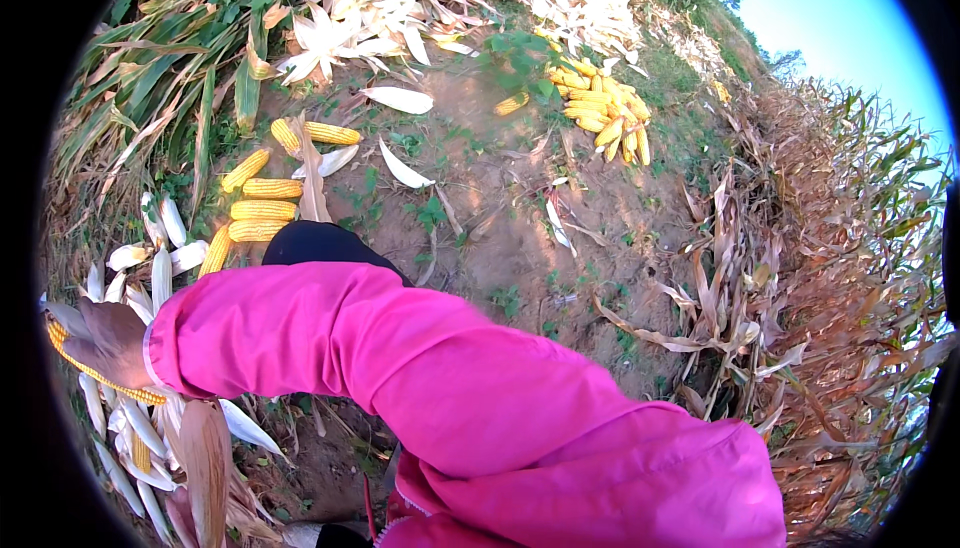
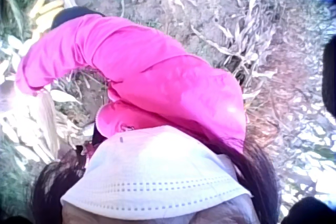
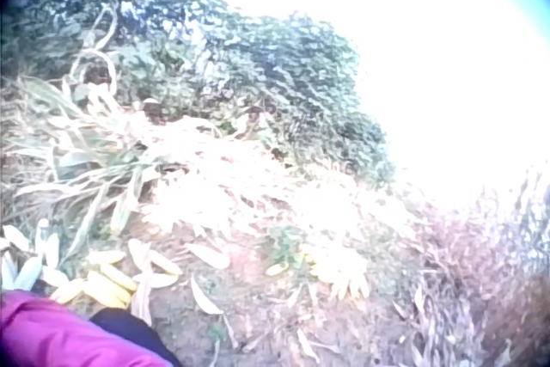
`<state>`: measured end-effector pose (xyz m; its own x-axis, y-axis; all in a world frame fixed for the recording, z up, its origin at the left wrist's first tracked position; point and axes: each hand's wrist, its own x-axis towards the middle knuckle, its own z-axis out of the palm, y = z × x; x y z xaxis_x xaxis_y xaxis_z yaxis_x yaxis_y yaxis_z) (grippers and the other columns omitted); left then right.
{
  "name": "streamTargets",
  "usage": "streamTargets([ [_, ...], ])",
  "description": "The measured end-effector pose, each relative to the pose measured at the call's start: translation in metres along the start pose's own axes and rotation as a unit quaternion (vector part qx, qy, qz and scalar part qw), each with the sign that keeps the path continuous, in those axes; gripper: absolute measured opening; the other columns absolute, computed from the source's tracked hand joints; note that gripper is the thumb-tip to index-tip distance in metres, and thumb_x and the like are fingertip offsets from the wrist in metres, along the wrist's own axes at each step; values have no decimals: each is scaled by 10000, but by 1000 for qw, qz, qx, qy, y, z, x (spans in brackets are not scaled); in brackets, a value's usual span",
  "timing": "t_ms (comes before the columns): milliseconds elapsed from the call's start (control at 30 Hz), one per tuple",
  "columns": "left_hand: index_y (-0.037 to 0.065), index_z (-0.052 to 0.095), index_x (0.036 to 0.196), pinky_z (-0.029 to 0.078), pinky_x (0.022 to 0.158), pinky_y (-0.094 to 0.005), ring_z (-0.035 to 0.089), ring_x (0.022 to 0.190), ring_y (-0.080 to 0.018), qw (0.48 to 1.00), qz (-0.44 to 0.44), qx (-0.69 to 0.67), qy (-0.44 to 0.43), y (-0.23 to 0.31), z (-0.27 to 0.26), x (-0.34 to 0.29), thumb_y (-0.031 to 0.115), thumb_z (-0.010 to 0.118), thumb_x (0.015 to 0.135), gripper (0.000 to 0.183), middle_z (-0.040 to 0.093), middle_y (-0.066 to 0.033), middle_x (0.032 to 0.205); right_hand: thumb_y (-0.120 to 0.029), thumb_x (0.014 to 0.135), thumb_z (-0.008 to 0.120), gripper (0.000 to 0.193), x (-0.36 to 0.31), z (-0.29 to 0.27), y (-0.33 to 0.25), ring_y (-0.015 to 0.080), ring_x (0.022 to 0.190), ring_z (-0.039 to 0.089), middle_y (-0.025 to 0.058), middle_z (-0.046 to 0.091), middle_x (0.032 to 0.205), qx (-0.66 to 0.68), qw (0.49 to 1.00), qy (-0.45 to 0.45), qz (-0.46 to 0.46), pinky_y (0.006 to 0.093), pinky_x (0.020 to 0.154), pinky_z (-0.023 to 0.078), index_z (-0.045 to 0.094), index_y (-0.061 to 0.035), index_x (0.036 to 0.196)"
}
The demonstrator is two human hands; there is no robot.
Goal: The person sits on the ground in a cornfield and shucks multiple ears of corn by hand, peeling back the husks and silk to reveal the kernels. Shucked ears are placed to the side while husks accumulate nearby.
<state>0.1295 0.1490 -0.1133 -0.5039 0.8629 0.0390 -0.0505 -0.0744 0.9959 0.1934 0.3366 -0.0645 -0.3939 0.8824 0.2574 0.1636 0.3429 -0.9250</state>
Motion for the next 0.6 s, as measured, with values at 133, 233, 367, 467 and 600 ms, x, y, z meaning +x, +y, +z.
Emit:
streamTargets([
  [133, -25, 289, 1399, 284, 1091, -396, 417, 1267, -275, 1000, -2, 8, -2, 5, -13, -12, 474, 404, 964, 671, 421, -181, 1373, -272, 905, 499, 315, -41, 18, -12, 391, 649, 583, 208, 584, 698, 33, 989, -4, -143, 464, 605, 460, 546, 19, 795],
  [233, -24, 284, 1403, 280, 1093, -394, 415, 1270, -274, 999, -29, 7, -30, 7, -8, -32, 475, 403, 964, 675, 418, -179, 1376, -242, 834, 524, 271, -57, 51, 6, 327, 655, 609, 163, 572, 660, -54, 973, -49, -219, 428, 601, 481, 580, -27, 679],
  [367, -48, 358, 1304, 369, 981, -361, 474, 1133, -216, 990, -116, -28, 77, -8, -8, -26, 433, 513, 945, 619, 481, -172, 1241, -216, 839, 505, 273, -75, 63, 3, 351, 716, 595, 195, 589, 729, 2, 970, -99, -222, 436, 688, 483, 606, 6, 716],
  [467, -50, 408, 1230, 401, 941, -343, 514, 1070, -184, 994, -28, -88, 55, -20, -19, -24, 333, 543, 952, 492, 515, -133, 1209, -236, 808, 545, 269, -79, 59, -8, 349, 794, 542, 180, 541, 799, 127, 972, -141, -141, 428, 734, 428, 567, 20, 727],
  [600, -36, 460, 1204, 413, 923, -303, 542, 1038, -156, 998, -30, 13, 44, -4, -11, -24, 164, 582, 930, 359, 572, -103, 1140, -436, 827, 618, 539, -77, 31, -19, 257, 933, 582, 199, 588, 1016, 152, 936, -318, 18, 359, 809, 452, 537, 51, 1044],
])
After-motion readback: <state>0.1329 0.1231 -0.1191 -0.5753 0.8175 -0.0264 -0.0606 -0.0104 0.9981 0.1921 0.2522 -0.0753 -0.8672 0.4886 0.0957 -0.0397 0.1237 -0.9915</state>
